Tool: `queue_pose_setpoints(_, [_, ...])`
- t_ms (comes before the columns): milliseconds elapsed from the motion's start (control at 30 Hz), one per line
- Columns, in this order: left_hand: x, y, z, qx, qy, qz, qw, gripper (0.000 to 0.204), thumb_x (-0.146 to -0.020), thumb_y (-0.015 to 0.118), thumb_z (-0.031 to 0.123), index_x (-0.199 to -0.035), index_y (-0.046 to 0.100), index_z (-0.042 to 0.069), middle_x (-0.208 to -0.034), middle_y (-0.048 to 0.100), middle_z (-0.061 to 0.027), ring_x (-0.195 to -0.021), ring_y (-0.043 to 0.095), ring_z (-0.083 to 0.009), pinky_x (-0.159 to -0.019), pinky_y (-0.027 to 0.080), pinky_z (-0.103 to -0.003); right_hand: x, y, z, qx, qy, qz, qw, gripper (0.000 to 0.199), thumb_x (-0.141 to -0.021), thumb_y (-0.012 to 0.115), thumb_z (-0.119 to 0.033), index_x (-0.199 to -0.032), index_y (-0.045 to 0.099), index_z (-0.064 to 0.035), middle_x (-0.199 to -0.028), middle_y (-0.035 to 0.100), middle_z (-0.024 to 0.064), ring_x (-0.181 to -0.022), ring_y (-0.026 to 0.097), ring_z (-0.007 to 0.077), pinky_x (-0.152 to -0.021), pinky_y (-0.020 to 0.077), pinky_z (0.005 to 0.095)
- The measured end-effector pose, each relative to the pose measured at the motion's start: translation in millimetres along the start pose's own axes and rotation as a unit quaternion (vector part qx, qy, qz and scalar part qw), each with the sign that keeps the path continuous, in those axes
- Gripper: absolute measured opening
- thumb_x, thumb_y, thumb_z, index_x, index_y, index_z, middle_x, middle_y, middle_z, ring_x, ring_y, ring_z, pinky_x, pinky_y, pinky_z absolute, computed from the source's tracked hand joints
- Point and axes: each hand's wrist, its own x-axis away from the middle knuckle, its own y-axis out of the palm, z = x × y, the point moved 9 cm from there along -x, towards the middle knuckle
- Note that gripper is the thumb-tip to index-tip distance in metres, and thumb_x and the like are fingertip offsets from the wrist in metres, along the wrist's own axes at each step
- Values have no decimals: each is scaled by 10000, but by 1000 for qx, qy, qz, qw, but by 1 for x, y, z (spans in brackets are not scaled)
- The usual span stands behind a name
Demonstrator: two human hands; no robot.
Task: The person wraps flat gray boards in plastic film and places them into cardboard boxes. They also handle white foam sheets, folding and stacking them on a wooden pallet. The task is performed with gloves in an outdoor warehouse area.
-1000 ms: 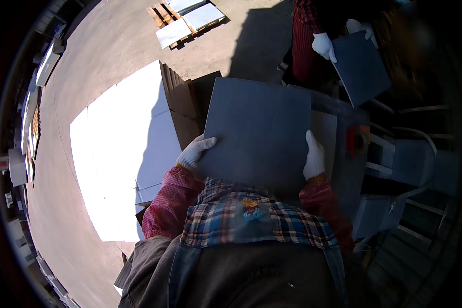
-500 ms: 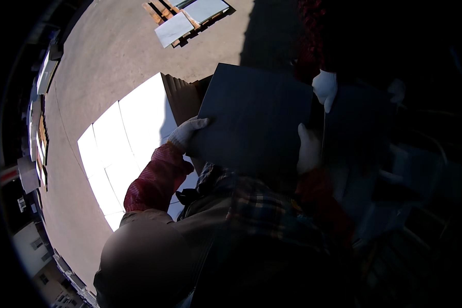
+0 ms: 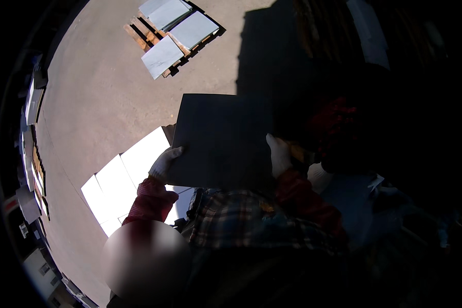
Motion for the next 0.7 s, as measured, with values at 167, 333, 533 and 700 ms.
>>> queue_pose_setpoints(167, [-14, 2, 48, -23, 26, 3, 999, 708, -905, 777, 328, -1431, 486, -46, -1303, 640, -188, -1160, 661, -273, -1028, 542, -380, -73, 19, -18, 45, -8, -33, 998, 466, -1006, 567, -403, -1140, 713, 19, -1085, 735, 107, -995, 674, 270, -877, 495, 353])
queue_pose_setpoints(333, [-44, 23, 96, -2, 91, -15, 996, 656, -896, 780, 301, -1390, 532, -52, -1249, 672, -192, -1121, 679, -282, -1002, 562, -404, -133, 53, -41, -81, 90, -118, 986, 323, -1005, 621, -298, -1015, 718, 9, -922, 725, 83, -768, 691, 192, -693, 562, 337])
queue_pose_setpoints(533, [-109, 52, 143, 53, 69, 33, 996, 430, -968, 642, 165, -1336, 567, -44, -1224, 677, -150, -1101, 681, -256, -1012, 567, -392, -234, 70, -63, -21, 141, -188, 972, 406, -1022, 580, -298, -1168, 671, 69, -1109, 728, 179, -943, 710, 293, -875, 570, 395])
queue_pose_setpoints(700, [-202, 57, 192, 25, 92, 51, 994, 330, -967, 623, 106, -1256, 608, -54, -1184, 680, -140, -1054, 681, -221, -929, 579, -358, -352, 26, -47, 132, 136, -107, 976, 255, -1011, 582, -307, -1009, 686, -74, -882, 651, 7, -732, 608, 162, -670, 508, 358])
